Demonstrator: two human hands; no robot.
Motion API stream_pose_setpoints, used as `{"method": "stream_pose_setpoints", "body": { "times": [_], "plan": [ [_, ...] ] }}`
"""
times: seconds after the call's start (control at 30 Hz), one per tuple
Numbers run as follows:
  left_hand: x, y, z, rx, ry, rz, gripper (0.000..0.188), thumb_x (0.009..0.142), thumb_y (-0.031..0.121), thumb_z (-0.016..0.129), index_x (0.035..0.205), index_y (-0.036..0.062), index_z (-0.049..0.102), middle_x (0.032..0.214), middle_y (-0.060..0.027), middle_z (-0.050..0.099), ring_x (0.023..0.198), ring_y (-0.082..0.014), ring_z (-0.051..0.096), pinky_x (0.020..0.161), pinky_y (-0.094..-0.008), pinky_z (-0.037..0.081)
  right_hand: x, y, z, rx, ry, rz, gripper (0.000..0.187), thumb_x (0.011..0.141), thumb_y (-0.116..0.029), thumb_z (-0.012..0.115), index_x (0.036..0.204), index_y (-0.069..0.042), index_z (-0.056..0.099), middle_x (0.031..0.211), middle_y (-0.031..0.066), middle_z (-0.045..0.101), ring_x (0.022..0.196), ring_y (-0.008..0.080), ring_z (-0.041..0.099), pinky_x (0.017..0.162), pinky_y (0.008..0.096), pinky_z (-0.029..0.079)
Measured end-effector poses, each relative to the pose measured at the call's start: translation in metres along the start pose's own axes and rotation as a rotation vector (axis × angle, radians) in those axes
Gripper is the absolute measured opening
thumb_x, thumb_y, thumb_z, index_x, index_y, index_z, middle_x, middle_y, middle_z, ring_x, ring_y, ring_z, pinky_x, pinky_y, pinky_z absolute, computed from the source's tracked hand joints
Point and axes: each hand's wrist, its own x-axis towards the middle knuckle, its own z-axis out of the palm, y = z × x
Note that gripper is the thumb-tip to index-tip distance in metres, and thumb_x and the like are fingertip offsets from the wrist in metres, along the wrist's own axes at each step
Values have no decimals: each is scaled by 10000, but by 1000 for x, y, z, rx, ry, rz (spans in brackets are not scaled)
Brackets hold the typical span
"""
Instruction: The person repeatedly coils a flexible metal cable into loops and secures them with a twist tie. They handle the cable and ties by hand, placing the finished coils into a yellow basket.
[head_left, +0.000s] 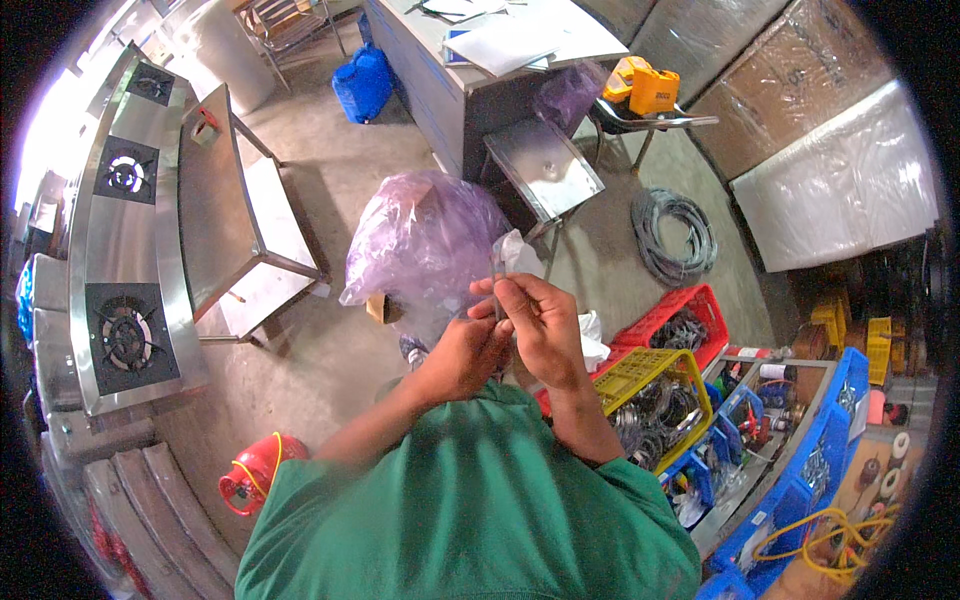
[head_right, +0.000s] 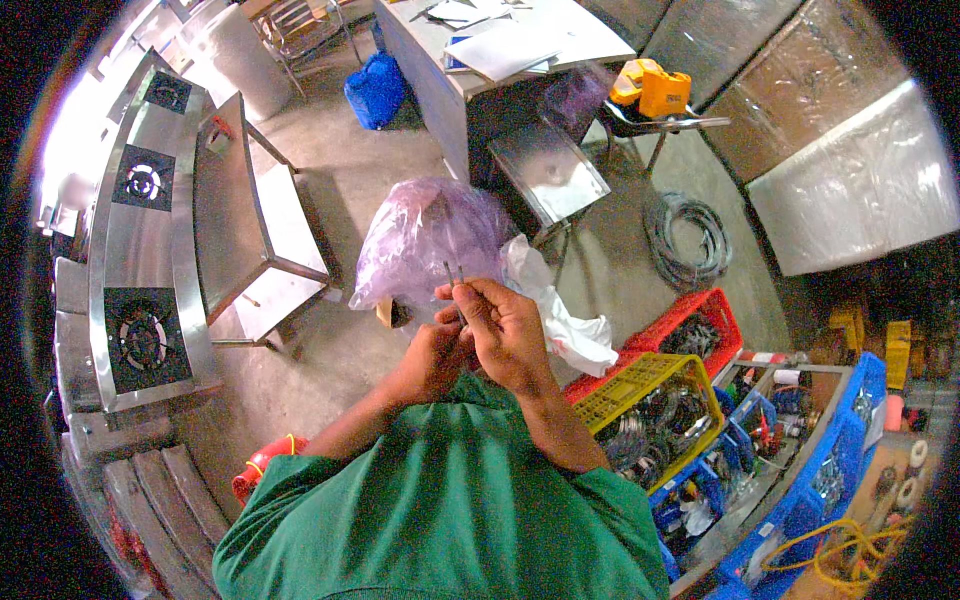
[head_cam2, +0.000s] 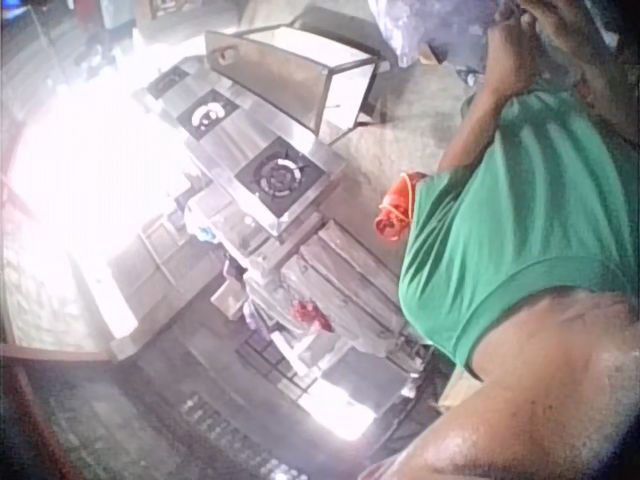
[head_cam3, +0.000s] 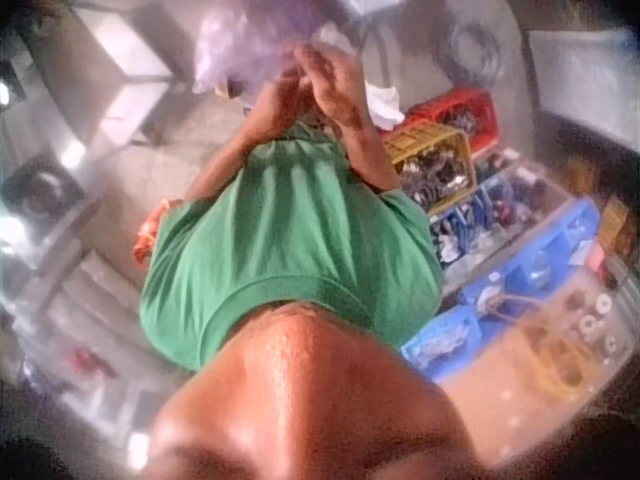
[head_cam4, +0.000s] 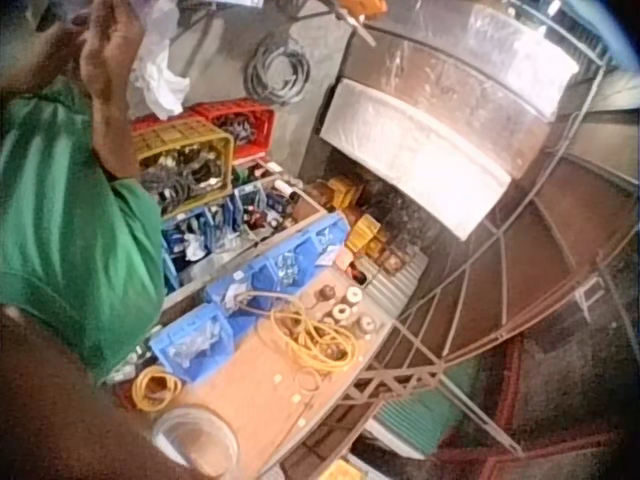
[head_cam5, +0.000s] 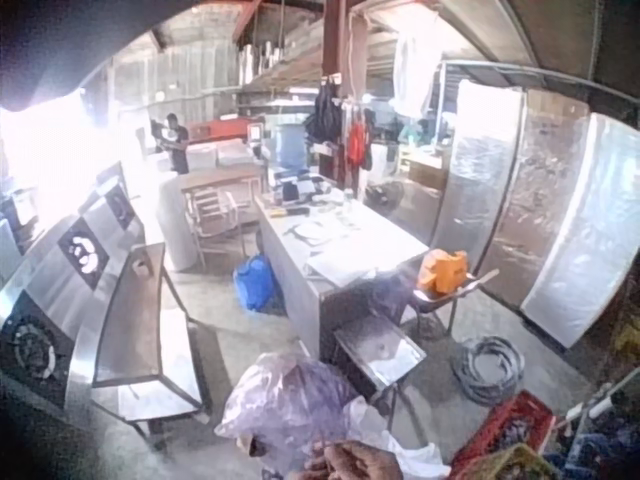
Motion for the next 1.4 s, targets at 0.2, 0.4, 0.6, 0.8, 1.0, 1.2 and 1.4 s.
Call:
{"method": "stream_pose_setpoints", "body": {
  "times": [0.2, 0.4, 0.6, 0.8, 1.0, 1.2, 1.4],
  "plan": [
    [-2, -11, -1, 231, -23, -4, 282, 1001, 215, 493, 923, -31, 607, 900, -227, 659, 875, -368, 673, 741, -432, 527, -4, 19, 2, 57, 33, 40, 231, 1010, -200, 545, 1011, 6, 651, 909, 82, 698, 815, 139, 686, 679, 249, 522],
    [-12, 9, -27, 443, 224, 283, 345, 918, 80, 609, 1257, 17, 588, 1160, -213, 647, 1027, -321, 662, 882, -388, 528, -15, 26, 0, -87, 89, -82, 224, 1012, -212, 545, 974, -19, 653, 693, -12, 569, 679, 84, 596, 571, 227, 451],
    [-27, 15, -27, 248, 456, 251, 355, 886, -29, 611, 1231, 44, 656, 1031, -147, 703, 884, -209, 695, 797, -303, 543, -24, 35, 12, -234, 55, -76, 209, 1002, -211, 560, 938, -39, 658, 650, -36, 533, 554, 57, 464, 488, 244, 370],
    [-32, -2, -21, 151, 447, 278, 418, 796, -51, 639, 1202, 41, 674, 984, -159, 703, 861, -228, 696, 797, -309, 537, -30, 37, 12, -386, 23, -109, 321, 996, -277, 555, 911, 16, 655, 683, 58, 619, 594, 135, 533, 550, 318, 427],
    [-37, 2, -36, -16, 230, -61, 254, 860, 140, 712, 1081, 15, 716, 989, -134, 726, 870, -186, 695, 805, -321, 537, -40, 42, 5, -384, -110, -9, 328, 988, -292, 565, 913, 9, 675, 663, 42, 606, 601, 120, 513, 561, 313, 423],
    [-39, 9, -57, 0, 10, 32, 187, 892, 133, 680, 1011, -6, 718, 973, -141, 725, 883, -200, 690, 822, -334, 530, -46, 66, -11, -372, -195, 8, 338, 994, -287, 573, 809, -13, 638, 640, -17, 551, 597, 78, 496, 543, 256, 402],
    [-49, 13, -65, 57, 136, 36, 158, 866, 39, 664, 1009, -2, 717, 944, -140, 713, 870, -196, 683, 795, -330, 530, -56, 95, -24, -180, -271, 17, 151, 958, -156, 613, 1003, -12, 596, 789, 71, 619, 668, 128, 584, 642, 286, 498]
  ]
}}
